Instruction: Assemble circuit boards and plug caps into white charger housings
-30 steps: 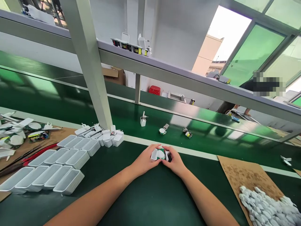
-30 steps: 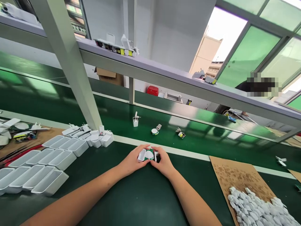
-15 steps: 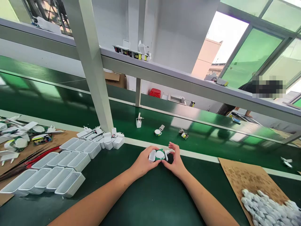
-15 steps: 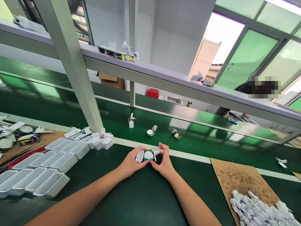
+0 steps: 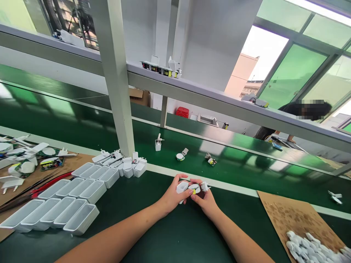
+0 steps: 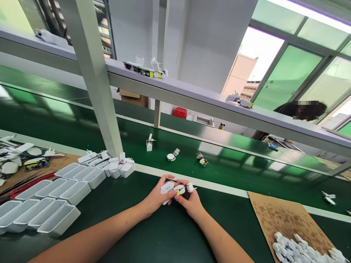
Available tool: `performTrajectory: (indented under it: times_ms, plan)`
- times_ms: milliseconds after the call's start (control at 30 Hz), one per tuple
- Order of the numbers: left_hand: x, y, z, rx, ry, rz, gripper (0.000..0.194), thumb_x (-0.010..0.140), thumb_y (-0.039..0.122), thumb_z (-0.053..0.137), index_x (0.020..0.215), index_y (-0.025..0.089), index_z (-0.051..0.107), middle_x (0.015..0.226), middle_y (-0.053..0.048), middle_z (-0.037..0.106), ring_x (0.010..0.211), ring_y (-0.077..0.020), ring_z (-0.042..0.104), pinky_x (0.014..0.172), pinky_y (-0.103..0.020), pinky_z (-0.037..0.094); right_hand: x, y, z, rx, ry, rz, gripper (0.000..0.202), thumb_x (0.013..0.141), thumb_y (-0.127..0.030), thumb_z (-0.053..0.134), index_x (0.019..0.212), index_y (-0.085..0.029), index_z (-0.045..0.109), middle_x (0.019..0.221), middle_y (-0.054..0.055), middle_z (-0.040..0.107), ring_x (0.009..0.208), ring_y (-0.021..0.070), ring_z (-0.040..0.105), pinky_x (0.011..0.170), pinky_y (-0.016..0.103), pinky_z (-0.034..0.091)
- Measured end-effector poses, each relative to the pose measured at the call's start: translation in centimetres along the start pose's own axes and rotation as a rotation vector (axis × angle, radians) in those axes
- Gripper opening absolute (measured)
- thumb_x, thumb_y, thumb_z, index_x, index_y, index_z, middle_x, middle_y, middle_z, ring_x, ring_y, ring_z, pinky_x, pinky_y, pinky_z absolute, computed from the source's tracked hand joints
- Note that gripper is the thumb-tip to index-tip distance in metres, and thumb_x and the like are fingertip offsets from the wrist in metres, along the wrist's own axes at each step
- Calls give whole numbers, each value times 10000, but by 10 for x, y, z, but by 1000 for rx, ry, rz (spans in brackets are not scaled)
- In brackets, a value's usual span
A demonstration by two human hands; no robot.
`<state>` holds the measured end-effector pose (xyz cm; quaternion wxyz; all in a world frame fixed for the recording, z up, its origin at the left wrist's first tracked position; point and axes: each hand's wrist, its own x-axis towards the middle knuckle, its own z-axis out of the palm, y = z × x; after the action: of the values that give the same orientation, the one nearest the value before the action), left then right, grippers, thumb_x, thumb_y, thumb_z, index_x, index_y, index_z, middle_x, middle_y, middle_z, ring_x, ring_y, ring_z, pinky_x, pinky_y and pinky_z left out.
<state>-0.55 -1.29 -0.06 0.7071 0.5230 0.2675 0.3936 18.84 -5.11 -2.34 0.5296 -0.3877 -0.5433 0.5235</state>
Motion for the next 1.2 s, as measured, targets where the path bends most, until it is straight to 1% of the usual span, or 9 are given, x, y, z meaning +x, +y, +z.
performTrajectory:
  times_ms: [67, 200, 367, 467, 567, 767, 967, 1133, 1200]
  plan:
    - [1, 1, 2, -13, 7, -31, 684, 828, 552, 876, 1258, 261, 432, 957, 23, 675, 647, -113, 625, 541, -237, 505, 2, 1, -1, 50, 47, 25, 617, 760, -500, 961, 1257, -298, 655, 1138, 31, 743, 936, 227, 718, 896, 401, 583]
    - [3, 4, 1, 42, 70, -59, 641, 855, 583, 850, 1223, 245, 448, 814, 66, 631, 564, -97, 592, 521, -222, 486, 7, 5, -7, 91, 129, 88, 444, 817, -489, 925, 1106, -264, 675, 905, -18, 720, 782, 169, 659, 783, 321, 551]
    - [5, 2, -4, 58, 47, -123, 583, 924, 661, 740, 1204, 235, 457, 705, 48, 656, 525, -128, 589, 494, -231, 483, 10, -1, -8, 202, 139, 172, 406, 853, -513, 900, 1042, -197, 727, 890, 28, 738, 782, 161, 659, 715, 277, 540]
    - [8, -1, -6, -2, 11, -137, 593, 945, 711, 678, 1217, 238, 447, 773, -3, 698, 609, -172, 634, 454, -233, 476, 12, -6, -12, 294, 139, 230, 425, 881, -535, 874, 1065, -170, 759, 927, 50, 757, 773, 139, 677, 698, 249, 560]
    - [9, -3, -7, -63, 29, -121, 584, 953, 711, 673, 1206, 246, 428, 874, -15, 695, 666, -165, 635, 475, -234, 482, 16, -6, -19, 382, 155, 285, 440, 870, -548, 881, 1047, -159, 780, 928, 51, 769, 747, 121, 693, 706, 236, 609]
    - [8, -5, -9, -106, 57, -120, 609, 945, 652, 736, 1278, 270, 398, 1014, -2, 631, 827, -149, 612, 663, -272, 530, 19, -1, -28, 510, 177, 359, 408, 899, -503, 870, 1045, -130, 791, 936, 73, 799, 737, 109, 737, 742, 199, 662]
    - [4, -1, -14, 16, -81, -161, 609, 871, 473, 880, 1264, 259, 466, 1108, -3, 606, 854, -120, 590, 778, -287, 505, 20, -4, -30, 584, 185, 388, 373, 919, -456, 864, 1054, -121, 770, 957, 76, 801, 749, 116, 767, 757, 189, 677]
    - [4, 5, -16, 27, -132, -172, 668, 843, 400, 915, 1351, 270, 500, 1220, -44, 619, 1108, -193, 625, 984, -369, 538, 20, -5, -31, 617, 194, 394, 362, 922, -446, 866, 1063, -129, 762, 933, 54, 796, 759, 111, 780, 765, 164, 672]
    - [5, 5, -16, 5, -137, -177, 693, 838, 399, 921, 1379, 272, 507, 1221, -51, 635, 1142, -212, 634, 1024, -403, 544, 20, -4, -32, 622, 193, 397, 375, 924, -464, 860, 1059, -128, 761, 939, 61, 799, 758, 112, 781, 765, 161, 672]
